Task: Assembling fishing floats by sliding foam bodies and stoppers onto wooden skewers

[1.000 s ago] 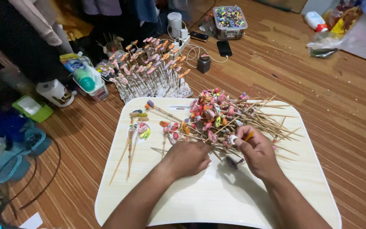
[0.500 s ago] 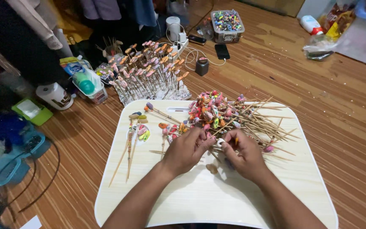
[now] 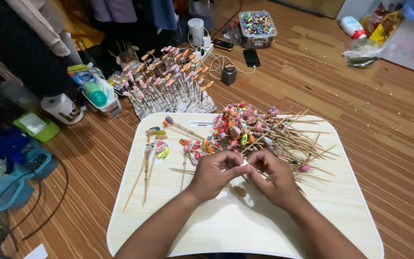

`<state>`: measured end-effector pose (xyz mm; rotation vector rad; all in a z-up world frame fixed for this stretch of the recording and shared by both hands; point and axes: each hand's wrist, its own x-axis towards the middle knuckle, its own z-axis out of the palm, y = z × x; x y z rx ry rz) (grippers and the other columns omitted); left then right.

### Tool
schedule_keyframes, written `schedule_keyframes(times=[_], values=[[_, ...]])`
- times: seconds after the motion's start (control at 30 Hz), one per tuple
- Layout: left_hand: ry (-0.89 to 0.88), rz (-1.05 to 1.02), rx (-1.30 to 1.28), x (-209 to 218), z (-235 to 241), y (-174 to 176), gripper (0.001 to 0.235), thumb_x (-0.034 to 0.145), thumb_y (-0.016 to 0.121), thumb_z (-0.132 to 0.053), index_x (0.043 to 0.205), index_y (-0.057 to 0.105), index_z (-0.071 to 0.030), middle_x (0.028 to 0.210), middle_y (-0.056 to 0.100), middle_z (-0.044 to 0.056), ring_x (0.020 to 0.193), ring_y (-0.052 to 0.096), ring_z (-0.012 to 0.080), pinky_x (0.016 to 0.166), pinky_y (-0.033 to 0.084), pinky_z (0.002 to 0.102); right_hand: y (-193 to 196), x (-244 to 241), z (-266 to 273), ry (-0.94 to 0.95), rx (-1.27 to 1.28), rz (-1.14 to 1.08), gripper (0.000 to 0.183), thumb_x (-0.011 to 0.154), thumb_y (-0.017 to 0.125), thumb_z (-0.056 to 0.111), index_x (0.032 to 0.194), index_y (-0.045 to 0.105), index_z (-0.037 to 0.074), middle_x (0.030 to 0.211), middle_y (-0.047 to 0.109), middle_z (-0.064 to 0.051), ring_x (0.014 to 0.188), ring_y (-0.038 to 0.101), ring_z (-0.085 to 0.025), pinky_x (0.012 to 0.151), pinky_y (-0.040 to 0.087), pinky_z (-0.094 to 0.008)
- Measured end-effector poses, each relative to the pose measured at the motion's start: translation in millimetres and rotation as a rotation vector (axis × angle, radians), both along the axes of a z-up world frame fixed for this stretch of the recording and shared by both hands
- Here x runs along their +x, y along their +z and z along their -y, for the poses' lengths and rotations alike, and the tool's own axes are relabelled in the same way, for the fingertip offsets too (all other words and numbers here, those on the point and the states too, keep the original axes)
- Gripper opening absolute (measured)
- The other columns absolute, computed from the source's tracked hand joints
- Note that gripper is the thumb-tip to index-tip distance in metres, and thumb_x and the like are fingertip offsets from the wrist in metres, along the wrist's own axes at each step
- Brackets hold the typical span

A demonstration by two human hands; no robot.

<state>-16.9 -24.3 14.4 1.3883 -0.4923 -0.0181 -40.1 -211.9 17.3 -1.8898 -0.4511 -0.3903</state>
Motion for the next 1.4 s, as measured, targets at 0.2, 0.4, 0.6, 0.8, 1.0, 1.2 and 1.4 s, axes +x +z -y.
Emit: schedule_keyframes(times=[0.2, 0.4, 0.6, 0.8, 1.0, 1.2, 1.4], values=[[0.034, 0.170, 0.136, 1.2, -11.2, 13.6, 0.022, 0.084, 0.087, -0.018, 0.090, 0.073, -0.002, 0.075, 0.070, 0.008, 0.070, 0.069, 0.0103, 0.064, 0.060, 0.024, 11.2, -5.9, -7.9, 0.014, 0.037, -0.117, 0.014, 0.091, 0.074, 0.013, 0.101, 0.075, 0.004, 0.069, 0.069, -0.008, 0.063, 0.057, -0.014, 0.057, 0.051, -0.030], [-0.188, 0.089, 0.020, 9.4, -15.6, 5.9, 0.029, 0.088, 0.084, -0.016, 0.090, 0.057, -0.005, 0.079, 0.068, 0.006, 0.074, 0.064, 0.0103, 0.070, 0.057, 0.026, 2.9, -5.7, -0.6, 0.151, 0.144, -0.277, 0.012, 0.096, 0.066, 0.013, 0.097, 0.071, 0.003, 0.064, 0.059, -0.003, 0.064, 0.048, -0.013, 0.058, 0.045, -0.029], [-0.383, 0.100, 0.149, 11.2, -29.0, 19.6, 0.024, 0.085, 0.081, -0.017, 0.086, 0.057, -0.012, 0.087, 0.062, -0.001, 0.082, 0.057, 0.0120, 0.081, 0.048, 0.028, -16.4, -6.2, 5.6, 0.485, 0.525, -0.607, 0.012, 0.098, 0.060, 0.012, 0.097, 0.064, 0.001, 0.085, 0.059, -0.006, 0.077, 0.051, -0.015, 0.072, 0.042, -0.030], [-0.485, 0.019, 0.011, 12.2, -29.3, 10.5, 0.025, 0.085, 0.080, -0.015, 0.089, 0.056, -0.010, 0.089, 0.058, 0.000, 0.082, 0.053, 0.0109, 0.079, 0.046, 0.026, -14.7, -6.0, 3.5, 0.689, 0.749, -0.749, 0.025, 0.101, 0.057, 0.015, 0.102, 0.062, -0.010, 0.056, 0.044, 0.004, 0.048, 0.033, -0.008, 0.052, 0.031, -0.025], [-0.488, 0.007, -0.051, 11.3, -24.2, 5.4, 0.024, 0.090, 0.077, -0.023, 0.095, 0.057, -0.011, 0.095, 0.059, 0.002, 0.087, 0.054, 0.0118, 0.084, 0.048, 0.028, -24.9, 0.4, 11.2, 0.697, 0.785, -0.716, 0.027, 0.104, 0.056, 0.016, 0.106, 0.064, -0.010, 0.054, 0.045, 0.005, 0.048, 0.037, -0.008, 0.051, 0.035, -0.025], [-0.321, 0.115, -0.136, 11.9, -8.6, -4.5, 0.017, 0.097, 0.072, -0.013, 0.100, 0.059, -0.002, 0.095, 0.067, 0.009, 0.090, 0.064, 0.0151, 0.086, 0.055, 0.032, -40.8, 5.0, 6.4, 0.518, 0.798, -0.501, 0.025, 0.098, 0.054, 0.011, 0.098, 0.063, -0.013, 0.042, 0.035, 0.004, 0.041, 0.032, -0.009, 0.044, 0.029, -0.025], [0.203, 0.494, 0.143, 4.7, -8.8, 18.8, 0.027, 0.090, 0.081, -0.021, 0.110, 0.074, -0.004, 0.095, 0.073, 0.009, 0.087, 0.074, 0.0215, 0.081, 0.061, 0.033, -32.9, 6.2, 0.1, 0.116, 0.467, -0.271, 0.025, 0.096, 0.068, 0.014, 0.112, 0.077, -0.004, 0.082, 0.064, -0.011, 0.061, 0.046, -0.010, 0.053, 0.039, -0.024]])
